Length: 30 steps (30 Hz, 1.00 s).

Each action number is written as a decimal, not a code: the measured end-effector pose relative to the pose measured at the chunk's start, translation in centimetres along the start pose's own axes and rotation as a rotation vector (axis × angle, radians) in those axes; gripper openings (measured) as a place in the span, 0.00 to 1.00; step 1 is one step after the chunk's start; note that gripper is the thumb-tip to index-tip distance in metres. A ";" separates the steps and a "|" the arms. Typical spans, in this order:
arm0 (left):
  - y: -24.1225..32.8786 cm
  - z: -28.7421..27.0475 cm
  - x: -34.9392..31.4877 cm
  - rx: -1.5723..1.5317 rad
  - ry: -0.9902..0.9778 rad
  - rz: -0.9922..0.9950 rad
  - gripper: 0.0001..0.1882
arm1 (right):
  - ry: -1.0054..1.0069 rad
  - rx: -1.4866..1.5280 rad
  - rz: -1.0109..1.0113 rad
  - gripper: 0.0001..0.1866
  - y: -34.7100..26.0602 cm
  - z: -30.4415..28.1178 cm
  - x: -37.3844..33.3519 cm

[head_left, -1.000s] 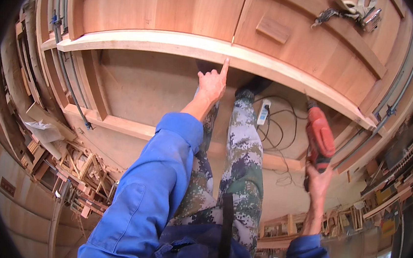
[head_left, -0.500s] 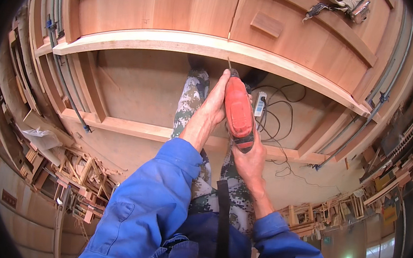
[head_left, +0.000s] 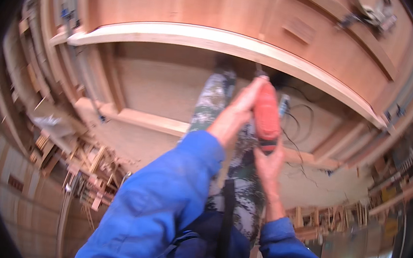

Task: The person uses a red cordless drill to drive screws into a curved wooden beam attached to a larger wooden structure. The person holds the drill with both hands and works along the length of the beam, occasionally adjusting position.

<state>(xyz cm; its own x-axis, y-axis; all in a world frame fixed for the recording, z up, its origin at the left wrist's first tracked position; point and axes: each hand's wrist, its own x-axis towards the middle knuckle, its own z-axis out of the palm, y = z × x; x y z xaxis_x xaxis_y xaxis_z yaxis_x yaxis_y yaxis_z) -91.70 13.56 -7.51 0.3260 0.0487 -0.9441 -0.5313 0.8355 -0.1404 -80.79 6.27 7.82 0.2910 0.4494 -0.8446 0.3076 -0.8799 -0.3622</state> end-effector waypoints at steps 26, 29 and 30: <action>0.0 -0.8 -0.3 0.093 -0.038 -0.045 0.21 | 0.075 -0.036 0.020 0.32 2.1 3.0 -1.2; -0.4 -2.3 0.6 0.058 -0.065 0.004 0.19 | 0.111 -0.045 -0.091 0.37 2.0 3.4 -1.0; 0.4 -1.7 -0.5 0.046 -0.039 -0.030 0.21 | 0.095 -0.074 -0.045 0.37 1.7 3.3 -1.2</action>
<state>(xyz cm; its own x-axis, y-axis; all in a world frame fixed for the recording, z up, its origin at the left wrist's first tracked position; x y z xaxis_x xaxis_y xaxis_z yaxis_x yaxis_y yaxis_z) -93.41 12.93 -7.61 0.3723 0.0439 -0.9271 -0.4847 0.8611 -0.1539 -83.63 3.67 6.91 0.3593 0.5036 -0.7857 0.3873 -0.8464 -0.3654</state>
